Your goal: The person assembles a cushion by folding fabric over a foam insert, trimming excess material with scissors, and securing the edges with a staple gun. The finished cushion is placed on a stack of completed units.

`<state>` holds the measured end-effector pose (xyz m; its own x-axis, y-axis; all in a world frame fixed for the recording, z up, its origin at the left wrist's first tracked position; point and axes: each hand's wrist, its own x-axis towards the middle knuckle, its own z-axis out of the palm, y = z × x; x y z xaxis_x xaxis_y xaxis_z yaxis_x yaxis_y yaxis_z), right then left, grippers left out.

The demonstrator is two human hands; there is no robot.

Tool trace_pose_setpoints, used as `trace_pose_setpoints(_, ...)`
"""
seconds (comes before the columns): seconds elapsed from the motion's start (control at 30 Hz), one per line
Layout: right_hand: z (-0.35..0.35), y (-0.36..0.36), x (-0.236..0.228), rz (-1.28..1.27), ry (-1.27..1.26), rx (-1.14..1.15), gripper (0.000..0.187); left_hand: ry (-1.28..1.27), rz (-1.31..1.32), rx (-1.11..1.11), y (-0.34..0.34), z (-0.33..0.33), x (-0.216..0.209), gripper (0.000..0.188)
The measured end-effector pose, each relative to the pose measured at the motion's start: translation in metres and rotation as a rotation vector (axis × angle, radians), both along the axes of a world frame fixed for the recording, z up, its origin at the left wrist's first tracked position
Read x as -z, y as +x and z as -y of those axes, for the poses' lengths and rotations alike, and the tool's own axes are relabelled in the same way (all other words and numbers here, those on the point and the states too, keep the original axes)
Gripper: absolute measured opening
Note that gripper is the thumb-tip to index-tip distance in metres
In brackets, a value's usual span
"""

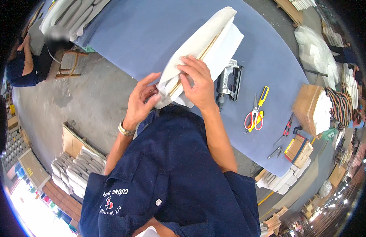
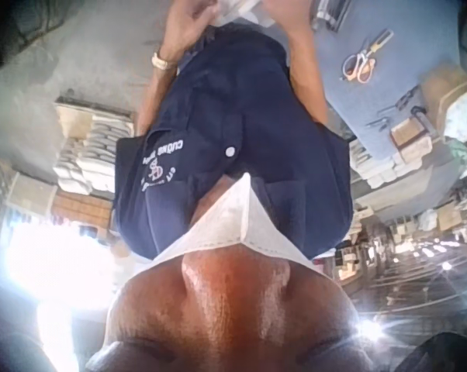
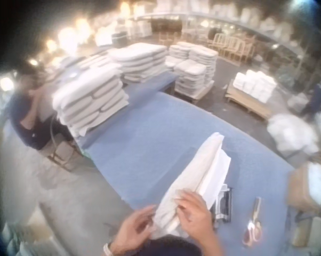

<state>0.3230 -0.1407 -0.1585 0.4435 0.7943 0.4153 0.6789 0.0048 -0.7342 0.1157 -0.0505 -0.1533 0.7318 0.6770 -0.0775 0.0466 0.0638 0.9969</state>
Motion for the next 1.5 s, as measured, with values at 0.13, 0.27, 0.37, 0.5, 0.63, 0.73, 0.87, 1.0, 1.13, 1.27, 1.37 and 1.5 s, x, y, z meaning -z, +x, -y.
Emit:
trace_pose_setpoints(0.13, -0.011, 0.002, -0.002, 0.035, 0.008, -0.044, 0.027, 0.308, -0.248, 0.011, -0.01, 0.023, 0.016, 0.088)
trace_pose_setpoints(0.27, -0.029, 0.009, -0.013, 0.165, -0.062, -0.09, 0.036, 0.396, -0.392, 0.037, -0.004, -0.007, 0.009, 0.074)
trace_pose_setpoints(0.37, -0.044, 0.015, -0.052, 0.188, -0.12, -0.057, 0.041, 0.483, -0.34, 0.091, -0.01, -0.056, -0.052, 0.06)
trace_pose_setpoints(0.5, -0.044, 0.009, -0.107, 0.076, -0.031, -0.091, 0.054, 0.689, -0.28, 0.28, -0.026, -0.117, -0.147, 0.057)
trace_pose_setpoints(0.63, -0.059, 0.003, -0.125, 0.041, 0.104, -0.246, 0.06, 0.861, -0.265, 0.385, -0.008, -0.152, -0.186, 0.062)
trace_pose_setpoints(0.73, -0.078, 0.015, -0.118, -0.017, 0.092, -0.198, 0.032, 0.832, -0.188, 0.22, 0.018, -0.16, -0.178, 0.059)
trace_pose_setpoints(0.87, -0.096, 0.026, -0.129, -0.143, 0.002, -0.103, 0.014, 0.859, -0.109, -0.054, 0.04, -0.152, -0.14, 0.071)
trace_pose_setpoints(1.0, -0.11, 0.033, -0.13, -0.036, 0.135, -0.148, 0.016, 0.776, 0.119, -0.109, 0.067, -0.149, -0.129, 0.077)
trace_pose_setpoints(1.13, -0.124, 0.018, -0.131, -0.067, 0.184, -0.17, 0.022, 0.855, 0.124, -0.156, 0.07, -0.143, -0.126, 0.074)
trace_pose_setpoints(1.27, -0.13, 0.022, -0.107, -0.158, 0.211, -0.209, 0.033, 0.883, 0.211, -0.262, 0.082, -0.113, -0.123, 0.079)
trace_pose_setpoints(1.37, -0.108, 0.013, -0.112, -0.369, 0.245, -0.266, 0.039, 0.918, 0.237, -0.228, 0.091, -0.083, -0.137, 0.083)
trace_pose_setpoints(1.5, -0.088, 0.023, -0.108, -0.686, 0.313, -0.367, 0.043, 1.008, 0.185, -0.145, 0.095, -0.066, -0.154, 0.078)
